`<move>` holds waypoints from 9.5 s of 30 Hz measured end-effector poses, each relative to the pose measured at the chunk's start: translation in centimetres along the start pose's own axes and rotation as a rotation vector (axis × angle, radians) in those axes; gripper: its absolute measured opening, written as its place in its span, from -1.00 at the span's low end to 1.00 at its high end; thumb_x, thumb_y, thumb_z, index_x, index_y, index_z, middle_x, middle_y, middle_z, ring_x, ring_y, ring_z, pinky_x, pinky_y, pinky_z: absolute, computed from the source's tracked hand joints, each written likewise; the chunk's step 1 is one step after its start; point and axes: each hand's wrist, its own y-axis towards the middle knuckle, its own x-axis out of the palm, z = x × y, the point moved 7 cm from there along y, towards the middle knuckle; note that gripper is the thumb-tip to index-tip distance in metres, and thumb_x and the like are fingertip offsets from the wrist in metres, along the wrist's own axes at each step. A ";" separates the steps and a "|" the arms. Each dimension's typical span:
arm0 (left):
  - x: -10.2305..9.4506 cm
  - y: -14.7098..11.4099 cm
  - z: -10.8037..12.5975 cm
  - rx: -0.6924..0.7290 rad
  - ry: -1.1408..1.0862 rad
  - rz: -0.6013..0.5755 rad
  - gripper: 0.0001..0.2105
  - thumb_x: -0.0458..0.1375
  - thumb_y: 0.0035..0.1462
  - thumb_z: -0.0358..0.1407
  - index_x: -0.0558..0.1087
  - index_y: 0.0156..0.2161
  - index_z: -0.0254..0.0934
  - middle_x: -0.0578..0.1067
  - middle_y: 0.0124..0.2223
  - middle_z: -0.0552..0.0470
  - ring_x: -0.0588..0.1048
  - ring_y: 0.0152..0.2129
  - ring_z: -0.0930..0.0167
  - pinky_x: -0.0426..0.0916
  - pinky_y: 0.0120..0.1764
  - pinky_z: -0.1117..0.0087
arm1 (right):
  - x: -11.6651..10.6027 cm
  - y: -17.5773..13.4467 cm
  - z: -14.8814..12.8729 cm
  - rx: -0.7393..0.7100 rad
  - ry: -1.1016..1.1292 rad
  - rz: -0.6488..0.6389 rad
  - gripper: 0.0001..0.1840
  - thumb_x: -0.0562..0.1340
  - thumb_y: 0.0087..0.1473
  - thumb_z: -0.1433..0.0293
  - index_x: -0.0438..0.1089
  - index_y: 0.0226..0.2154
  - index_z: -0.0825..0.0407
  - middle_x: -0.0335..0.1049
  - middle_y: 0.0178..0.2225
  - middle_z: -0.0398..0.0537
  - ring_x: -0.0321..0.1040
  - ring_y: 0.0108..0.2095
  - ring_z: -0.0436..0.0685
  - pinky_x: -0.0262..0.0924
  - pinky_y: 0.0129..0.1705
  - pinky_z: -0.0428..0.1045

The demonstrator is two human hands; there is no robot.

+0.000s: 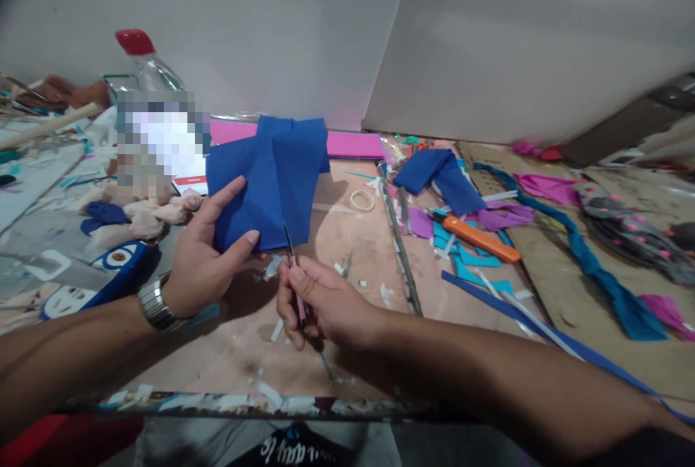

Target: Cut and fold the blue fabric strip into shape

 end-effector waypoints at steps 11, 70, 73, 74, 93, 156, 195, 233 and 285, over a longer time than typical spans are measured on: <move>-0.2 0.1 0.1 0.013 0.025 0.025 -0.37 0.26 0.23 -0.31 0.29 0.39 -0.23 0.37 0.37 -0.18 0.35 0.31 0.14 0.16 0.42 -0.01 | 0.0 0.1 0.4 0.036 0.053 -0.061 -0.51 0.21 0.28 -0.11 0.15 -0.19 -0.05 0.37 -0.55 -0.29 0.28 -0.68 -0.04 -0.13 -0.67 -0.16; -0.3 0.2 0.1 0.008 0.013 0.033 -0.36 0.25 0.22 -0.31 0.29 0.39 -0.24 0.36 0.37 -0.19 0.33 0.32 0.14 0.14 0.42 -0.03 | 0.3 -0.1 0.3 0.001 0.020 -0.075 -0.55 0.20 0.31 -0.06 0.13 -0.23 -0.05 0.36 -0.56 -0.31 0.29 -0.69 -0.06 -0.16 -0.68 -0.16; -0.3 0.2 0.1 0.019 0.006 0.038 -0.37 0.26 0.22 -0.32 0.30 0.38 -0.23 0.36 0.37 -0.18 0.34 0.32 0.13 0.15 0.42 -0.02 | 0.3 0.0 0.2 -0.007 0.006 -0.076 -0.55 0.18 0.32 -0.07 0.12 -0.24 -0.05 0.36 -0.56 -0.31 0.28 -0.70 -0.06 -0.16 -0.68 -0.16; -0.3 0.2 0.1 0.022 0.003 0.040 -0.37 0.26 0.22 -0.32 0.30 0.38 -0.22 0.37 0.37 -0.17 0.34 0.32 0.13 0.15 0.41 -0.02 | 0.3 0.0 0.2 -0.009 -0.002 -0.069 -0.54 0.18 0.32 -0.07 0.12 -0.24 -0.05 0.35 -0.56 -0.31 0.27 -0.70 -0.06 -0.17 -0.67 -0.15; -0.2 0.2 0.1 0.038 0.014 0.032 -0.37 0.24 0.24 -0.31 0.28 0.39 -0.28 0.35 0.38 -0.21 0.34 0.32 0.13 0.17 0.41 -0.01 | 0.4 -0.1 0.2 -0.013 0.026 -0.070 -0.52 0.22 0.28 -0.09 0.14 -0.24 -0.04 0.35 -0.56 -0.30 0.26 -0.69 -0.07 -0.16 -0.68 -0.16; -1.4 1.2 0.8 0.013 -0.024 0.120 -0.33 0.32 0.17 -0.30 0.30 0.37 -0.22 0.35 0.38 -0.16 0.32 0.34 0.10 0.21 0.40 -0.01 | 0.4 -0.3 1.1 0.069 0.035 -0.127 -0.46 0.25 0.22 -0.15 0.22 -0.21 -0.02 0.42 -0.55 -0.22 0.31 -0.65 -0.04 0.00 -0.66 -0.18; -0.6 0.8 -0.6 -0.116 -0.257 0.025 -0.31 0.30 0.19 -0.20 0.24 0.40 -0.03 0.31 0.38 -0.15 0.60 -0.04 0.12 0.69 -0.13 0.06 | 0.1 0.4 1.7 0.104 -0.048 -0.090 -0.52 0.24 0.29 -0.05 0.27 -0.08 0.02 0.45 -0.49 -0.23 0.43 -0.64 -0.04 0.05 -0.71 -0.20; -1.1 0.7 1.4 0.129 0.042 0.053 -0.38 0.28 0.16 -0.38 0.34 0.33 -0.26 0.43 0.30 -0.15 0.42 0.25 0.15 0.31 0.34 0.05 | -0.6 0.1 0.0 0.005 -0.121 0.155 -0.49 0.39 0.14 -0.01 0.29 -0.13 0.02 0.28 -0.53 -0.34 0.18 -0.69 -0.13 -0.13 -0.69 -0.15; 0.7 -0.2 0.5 0.074 -0.135 -0.100 -0.40 0.27 0.24 -0.28 0.28 0.35 -0.22 0.37 0.31 -0.22 0.42 0.22 0.13 0.32 0.32 -0.02 | -1.6 0.0 0.2 -0.055 0.011 0.254 -0.33 0.37 0.03 -0.22 0.41 -0.24 0.06 0.27 -0.57 -0.26 0.11 -0.60 -0.09 -0.09 -0.56 -0.10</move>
